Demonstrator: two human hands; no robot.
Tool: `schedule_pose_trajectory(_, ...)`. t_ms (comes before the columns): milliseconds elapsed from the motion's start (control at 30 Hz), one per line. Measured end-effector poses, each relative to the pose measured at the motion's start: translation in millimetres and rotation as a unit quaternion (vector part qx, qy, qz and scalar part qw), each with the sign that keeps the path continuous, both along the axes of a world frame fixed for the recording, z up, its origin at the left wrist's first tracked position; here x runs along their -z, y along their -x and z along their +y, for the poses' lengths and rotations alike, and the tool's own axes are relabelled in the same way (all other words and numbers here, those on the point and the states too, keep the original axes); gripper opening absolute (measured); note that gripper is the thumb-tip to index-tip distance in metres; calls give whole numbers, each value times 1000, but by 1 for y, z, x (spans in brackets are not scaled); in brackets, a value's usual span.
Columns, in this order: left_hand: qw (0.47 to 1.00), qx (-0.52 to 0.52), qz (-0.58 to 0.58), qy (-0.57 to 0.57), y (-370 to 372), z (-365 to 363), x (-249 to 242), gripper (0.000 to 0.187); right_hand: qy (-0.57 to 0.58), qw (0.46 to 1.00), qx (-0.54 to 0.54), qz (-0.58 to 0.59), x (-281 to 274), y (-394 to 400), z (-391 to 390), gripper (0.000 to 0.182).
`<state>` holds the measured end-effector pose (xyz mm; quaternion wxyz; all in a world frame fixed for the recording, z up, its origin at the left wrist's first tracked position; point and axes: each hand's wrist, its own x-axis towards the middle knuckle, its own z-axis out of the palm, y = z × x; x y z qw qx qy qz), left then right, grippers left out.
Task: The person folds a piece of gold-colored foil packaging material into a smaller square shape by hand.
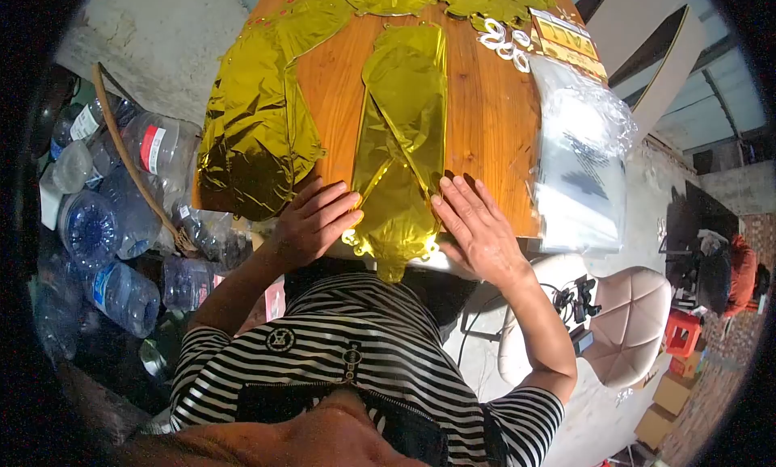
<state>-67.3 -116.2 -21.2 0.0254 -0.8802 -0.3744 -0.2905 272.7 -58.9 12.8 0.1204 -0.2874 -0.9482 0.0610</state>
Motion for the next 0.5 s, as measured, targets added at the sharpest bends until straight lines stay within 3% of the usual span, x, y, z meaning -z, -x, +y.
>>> schedule_pose_trajectory(233,1000,10,14,-20,3,-2,5,33,34,994,6,-99,-14,8,14,111)
schedule_pose_trajectory(333,998,8,-55,-41,-6,-2,9,36,42,994,3,-101,-22,11,22,120)
schedule_pose_trajectory(400,997,-75,8,-11,-12,-4,-1,39,40,994,-8,-99,-23,11,29,123)
schedule_pose_trajectory(500,997,-60,39,-12,-11,-4,3,40,24,994,-32,-103,-23,14,37,129)
